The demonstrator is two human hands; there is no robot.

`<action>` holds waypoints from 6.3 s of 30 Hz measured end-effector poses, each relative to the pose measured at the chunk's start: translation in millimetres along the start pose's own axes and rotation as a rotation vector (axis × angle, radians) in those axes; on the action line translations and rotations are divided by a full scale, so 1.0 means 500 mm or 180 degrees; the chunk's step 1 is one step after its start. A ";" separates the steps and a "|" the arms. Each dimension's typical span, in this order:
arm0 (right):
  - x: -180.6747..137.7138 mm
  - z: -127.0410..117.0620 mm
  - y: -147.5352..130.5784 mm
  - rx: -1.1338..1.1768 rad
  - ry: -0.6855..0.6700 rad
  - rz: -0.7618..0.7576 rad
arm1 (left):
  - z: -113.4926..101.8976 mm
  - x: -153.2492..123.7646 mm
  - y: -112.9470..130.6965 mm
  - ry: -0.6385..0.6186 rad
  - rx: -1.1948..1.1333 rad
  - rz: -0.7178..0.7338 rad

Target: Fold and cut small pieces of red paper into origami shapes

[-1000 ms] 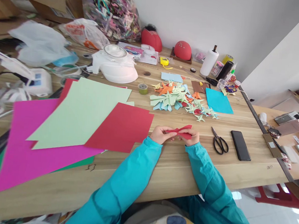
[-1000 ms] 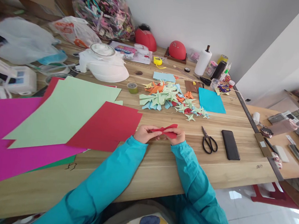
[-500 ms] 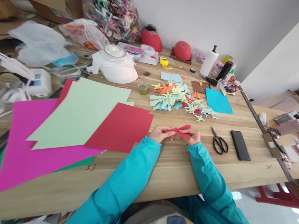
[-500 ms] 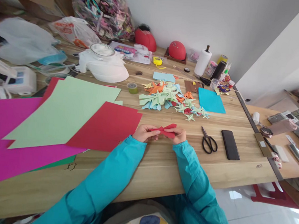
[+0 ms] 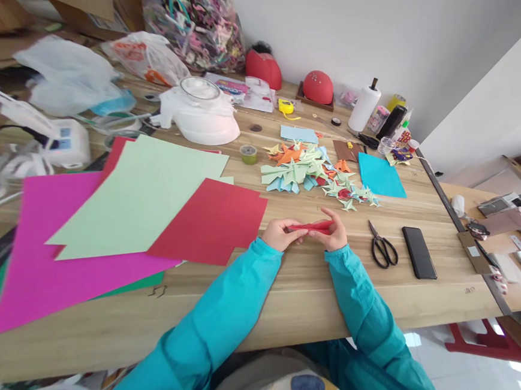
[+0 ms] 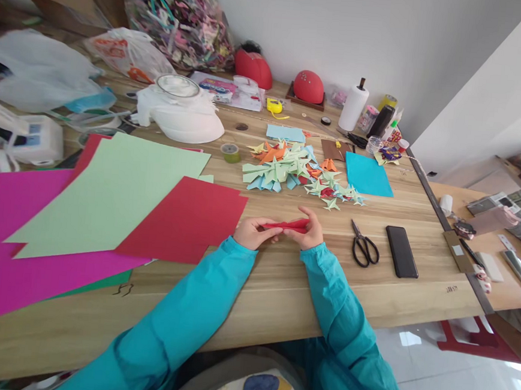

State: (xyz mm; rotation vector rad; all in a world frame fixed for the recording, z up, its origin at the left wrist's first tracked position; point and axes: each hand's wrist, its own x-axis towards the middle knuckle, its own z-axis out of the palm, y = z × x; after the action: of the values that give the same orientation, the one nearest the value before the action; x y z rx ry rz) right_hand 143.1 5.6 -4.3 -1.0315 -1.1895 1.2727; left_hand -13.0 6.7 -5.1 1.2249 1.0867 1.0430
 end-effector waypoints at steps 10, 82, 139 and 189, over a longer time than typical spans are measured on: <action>0.002 -0.008 0.002 -0.0005 0.0008 0.0320 | 0.002 -0.002 0.007 -0.0035 -0.0309 -0.0064; -0.016 0.012 -0.021 -0.0191 -0.0793 0.0851 | -0.002 -0.005 0.008 -0.0272 -0.0160 -0.0066; -0.018 0.016 -0.013 0.0153 -0.0634 0.1001 | -0.001 0.001 0.010 -0.0213 -0.0441 -0.0068; -0.013 0.023 -0.002 0.0058 -0.0347 0.0950 | 0.008 -0.010 0.010 -0.0117 0.0064 0.0123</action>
State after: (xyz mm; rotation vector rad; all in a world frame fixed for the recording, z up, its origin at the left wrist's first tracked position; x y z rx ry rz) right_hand 132.2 -1.8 -2.4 -1.1699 -1.1316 1.5861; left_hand -10.2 1.2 0.2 1.2809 1.0512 1.0371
